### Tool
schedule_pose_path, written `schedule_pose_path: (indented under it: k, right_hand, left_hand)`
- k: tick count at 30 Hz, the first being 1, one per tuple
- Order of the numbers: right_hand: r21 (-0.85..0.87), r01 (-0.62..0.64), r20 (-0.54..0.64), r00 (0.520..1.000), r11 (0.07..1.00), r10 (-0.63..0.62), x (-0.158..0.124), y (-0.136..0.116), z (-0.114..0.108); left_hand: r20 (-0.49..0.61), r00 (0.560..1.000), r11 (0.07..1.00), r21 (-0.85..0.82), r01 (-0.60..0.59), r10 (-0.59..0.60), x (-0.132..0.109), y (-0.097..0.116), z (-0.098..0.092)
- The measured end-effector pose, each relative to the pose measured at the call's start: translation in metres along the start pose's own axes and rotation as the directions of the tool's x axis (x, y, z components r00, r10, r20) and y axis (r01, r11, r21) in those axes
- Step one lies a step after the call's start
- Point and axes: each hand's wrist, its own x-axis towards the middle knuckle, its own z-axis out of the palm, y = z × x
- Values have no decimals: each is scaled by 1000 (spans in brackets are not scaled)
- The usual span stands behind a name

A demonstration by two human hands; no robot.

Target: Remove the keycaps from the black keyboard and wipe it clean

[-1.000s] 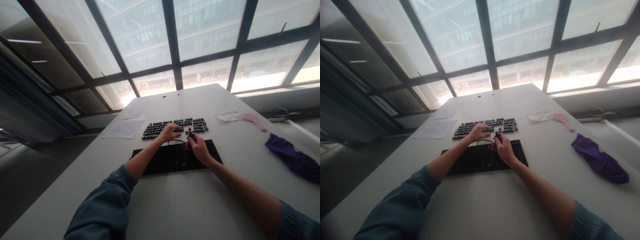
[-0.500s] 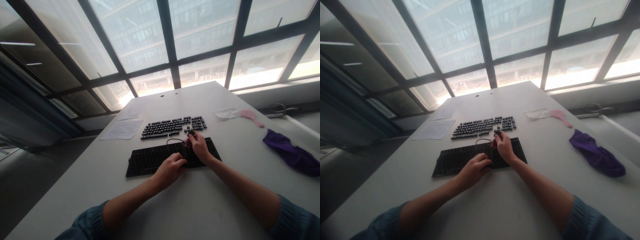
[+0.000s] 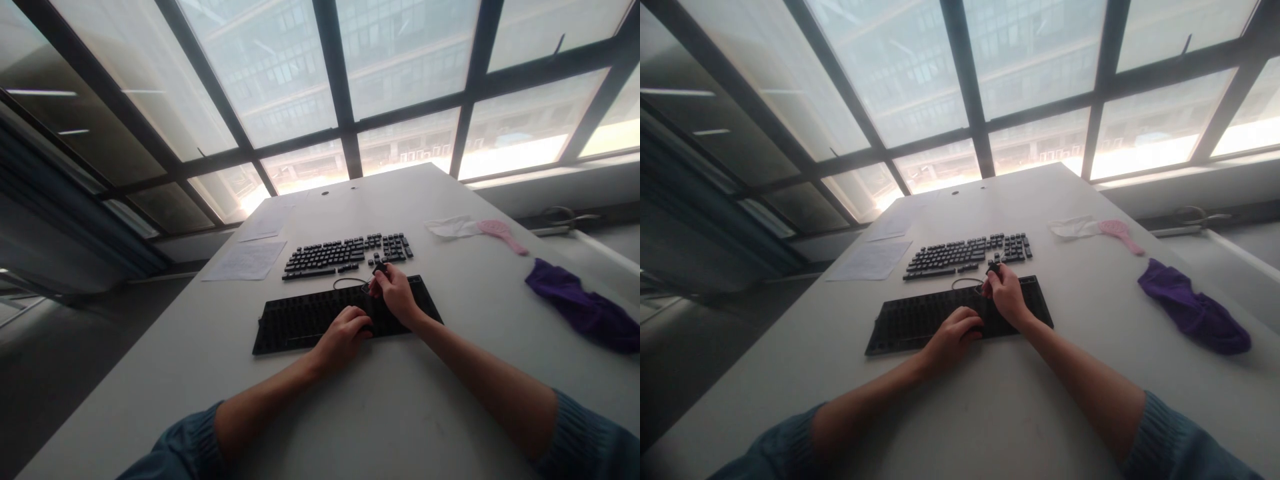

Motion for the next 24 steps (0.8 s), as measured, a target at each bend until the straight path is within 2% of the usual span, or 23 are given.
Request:
schedule_pose_path:
  k: [4,8,10,13,15,17,19,21,24]
  right_hand:
    - [0,0,4,1000,1000,0,0,1,0]
    - [-12,7,11,1000,1000,-7,1,1,-1]
    - [-15,10,9,1000,1000,-10,1,1,-1]
    - [-8,10,11,1000,1000,-9,1,0,-1]
    - [11,2,13,1000,1000,-2,1,0,-2]
    - [36,-8,4,1000,999,8,1,-2,-2]
    - [55,-20,-15,1000,998,21,1,-3,-1]
    - [68,-26,-39,999,997,29,1,-5,-1]
    - [102,-31,-93,995,994,41,1,-7,-2]
  left_hand:
    - [-35,999,1000,-25,-12,11,-1,0,1]
    - [-222,972,992,-109,59,-82,-2,1,1]
    - [-218,973,991,-127,46,-73,-2,1,-3]
    - [-186,982,995,-97,12,-30,1,4,-21]
    - [-273,960,998,-33,52,-59,3,6,-40]
    - [-382,919,991,42,124,-99,3,8,-58]
    - [-427,897,980,94,174,-118,4,9,-68]
    - [-371,921,976,126,177,-119,6,9,-69]
    - [-212,971,978,146,146,-114,15,6,-55]
